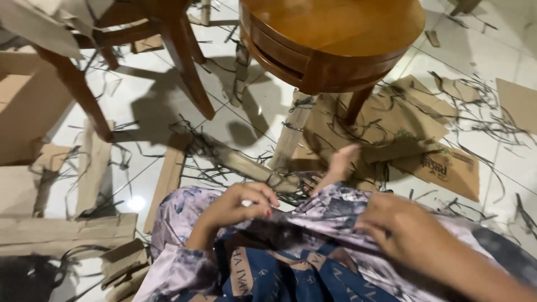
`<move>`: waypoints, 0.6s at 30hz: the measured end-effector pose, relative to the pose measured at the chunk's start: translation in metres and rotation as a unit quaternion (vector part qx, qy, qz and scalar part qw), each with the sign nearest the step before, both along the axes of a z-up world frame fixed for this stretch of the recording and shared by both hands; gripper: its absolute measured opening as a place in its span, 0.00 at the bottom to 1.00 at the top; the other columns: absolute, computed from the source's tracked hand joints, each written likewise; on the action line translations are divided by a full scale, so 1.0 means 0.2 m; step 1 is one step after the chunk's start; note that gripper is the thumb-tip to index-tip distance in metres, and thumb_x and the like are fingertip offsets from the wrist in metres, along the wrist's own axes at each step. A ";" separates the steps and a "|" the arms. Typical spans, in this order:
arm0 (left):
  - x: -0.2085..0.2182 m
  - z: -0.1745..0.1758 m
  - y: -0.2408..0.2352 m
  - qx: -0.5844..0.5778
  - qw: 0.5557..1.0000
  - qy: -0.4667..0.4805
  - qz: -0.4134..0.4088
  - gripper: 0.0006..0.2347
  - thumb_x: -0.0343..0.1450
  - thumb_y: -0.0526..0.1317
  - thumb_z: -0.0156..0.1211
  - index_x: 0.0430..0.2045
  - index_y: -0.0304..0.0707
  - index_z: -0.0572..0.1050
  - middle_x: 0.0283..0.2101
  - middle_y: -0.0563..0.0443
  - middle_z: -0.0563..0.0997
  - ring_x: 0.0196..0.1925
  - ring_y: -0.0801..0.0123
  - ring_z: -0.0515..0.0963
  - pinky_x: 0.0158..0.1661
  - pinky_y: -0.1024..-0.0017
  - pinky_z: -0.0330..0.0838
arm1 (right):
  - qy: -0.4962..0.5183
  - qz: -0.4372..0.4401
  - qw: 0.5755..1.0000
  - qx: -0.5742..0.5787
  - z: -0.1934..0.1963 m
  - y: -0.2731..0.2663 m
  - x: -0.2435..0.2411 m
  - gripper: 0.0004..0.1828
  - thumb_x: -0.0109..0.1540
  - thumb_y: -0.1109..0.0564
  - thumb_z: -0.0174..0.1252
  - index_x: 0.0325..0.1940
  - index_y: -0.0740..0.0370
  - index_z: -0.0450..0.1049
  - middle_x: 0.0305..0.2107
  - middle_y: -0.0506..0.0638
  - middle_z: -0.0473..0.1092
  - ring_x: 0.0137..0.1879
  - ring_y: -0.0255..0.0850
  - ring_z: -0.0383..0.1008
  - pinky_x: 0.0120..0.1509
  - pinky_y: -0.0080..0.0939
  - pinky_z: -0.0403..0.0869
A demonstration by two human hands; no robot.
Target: Wrapping a wooden stool leg with cardboard and securing it with ties for protection.
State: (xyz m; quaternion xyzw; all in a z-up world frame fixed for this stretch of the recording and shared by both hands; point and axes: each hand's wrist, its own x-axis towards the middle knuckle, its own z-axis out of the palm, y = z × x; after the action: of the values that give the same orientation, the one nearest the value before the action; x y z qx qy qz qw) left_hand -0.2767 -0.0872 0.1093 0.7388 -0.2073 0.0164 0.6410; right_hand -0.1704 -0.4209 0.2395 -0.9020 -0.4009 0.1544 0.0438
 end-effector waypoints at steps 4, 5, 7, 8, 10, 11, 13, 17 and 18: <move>0.32 -0.09 0.09 0.016 0.997 -0.073 -0.020 0.08 0.74 0.40 0.58 0.28 0.42 0.81 0.42 0.51 0.85 0.41 0.71 0.85 0.45 0.77 0.84 | -0.017 0.004 0.994 -0.104 0.11 0.21 0.24 0.12 0.64 0.44 0.59 0.36 0.48 0.83 0.34 0.41 0.75 0.43 0.36 0.78 0.51 0.36 0.80; 0.39 -0.11 0.12 -0.039 0.998 -0.055 0.022 0.07 0.71 0.38 0.62 0.25 0.38 0.82 0.40 0.45 0.85 0.40 0.63 0.84 0.47 0.66 0.78 | -0.063 0.059 0.992 -0.096 0.06 0.24 0.34 0.12 0.61 0.45 0.61 0.33 0.52 0.83 0.33 0.46 0.74 0.43 0.44 0.77 0.50 0.44 0.78; 0.51 -0.19 0.16 -0.099 0.993 -0.029 0.065 0.06 0.69 0.37 0.66 0.22 0.35 0.82 0.38 0.40 0.85 0.39 0.55 0.82 0.50 0.55 0.72 | -0.101 0.116 0.984 -0.094 -0.01 0.32 0.48 0.12 0.58 0.46 0.63 0.30 0.55 0.82 0.31 0.51 0.72 0.43 0.53 0.76 0.50 0.51 0.76; 0.58 -0.25 0.19 -0.089 0.989 -0.032 0.118 0.06 0.70 0.36 0.66 0.23 0.34 0.82 0.38 0.42 0.86 0.40 0.58 0.82 0.49 0.59 0.72 | -0.121 0.090 0.986 -0.078 -0.04 0.39 0.53 0.09 0.59 0.46 0.63 0.31 0.50 0.84 0.41 0.47 0.74 0.52 0.49 0.75 0.56 0.50 0.69; 0.68 -0.34 0.22 -0.081 0.981 -0.033 0.172 0.07 0.71 0.36 0.66 0.24 0.34 0.82 0.38 0.45 0.86 0.41 0.61 0.83 0.49 0.64 0.72 | -0.140 0.065 0.986 -0.064 -0.10 0.48 0.61 0.07 0.59 0.47 0.64 0.32 0.45 0.86 0.51 0.44 0.76 0.62 0.46 0.73 0.63 0.50 0.62; 0.71 -0.36 0.23 -0.086 0.976 -0.001 0.201 0.07 0.72 0.37 0.65 0.24 0.34 0.82 0.37 0.47 0.86 0.40 0.65 0.82 0.49 0.65 0.73 | -0.105 0.037 0.994 -0.016 -0.14 0.50 0.65 0.07 0.59 0.50 0.64 0.32 0.49 0.86 0.47 0.48 0.78 0.59 0.49 0.75 0.63 0.52 0.64; 0.78 -0.43 0.23 -0.092 0.967 0.031 0.236 0.08 0.72 0.38 0.65 0.24 0.35 0.82 0.36 0.48 0.86 0.39 0.68 0.82 0.48 0.67 0.73 | -0.070 0.015 0.997 0.029 -0.25 0.52 0.72 0.07 0.60 0.53 0.64 0.33 0.54 0.86 0.43 0.52 0.81 0.55 0.53 0.77 0.62 0.55 0.66; 0.90 -0.56 0.26 -0.070 0.958 0.117 0.253 0.08 0.72 0.42 0.66 0.27 0.36 0.83 0.32 0.48 0.86 0.38 0.69 0.81 0.46 0.66 0.74 | 0.112 -0.207 0.968 0.084 -0.55 0.48 0.87 0.10 0.62 0.55 0.60 0.41 0.54 0.86 0.36 0.59 0.82 0.50 0.56 0.80 0.57 0.53 0.74; 0.92 -0.59 0.28 -0.051 0.955 0.138 0.258 0.08 0.73 0.43 0.65 0.29 0.37 0.84 0.31 0.49 0.86 0.38 0.70 0.80 0.45 0.66 0.74 | 0.135 -0.250 0.954 0.097 -0.62 0.48 0.91 0.11 0.61 0.54 0.61 0.43 0.53 0.86 0.33 0.62 0.81 0.47 0.55 0.80 0.54 0.53 0.74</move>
State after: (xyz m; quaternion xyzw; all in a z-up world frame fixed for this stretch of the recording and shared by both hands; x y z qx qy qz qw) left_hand -0.0929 -0.0306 -0.0088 0.7287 0.0816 0.0897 0.6740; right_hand 0.0117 -0.3243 0.1157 -0.9355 -0.1659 0.2191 0.2219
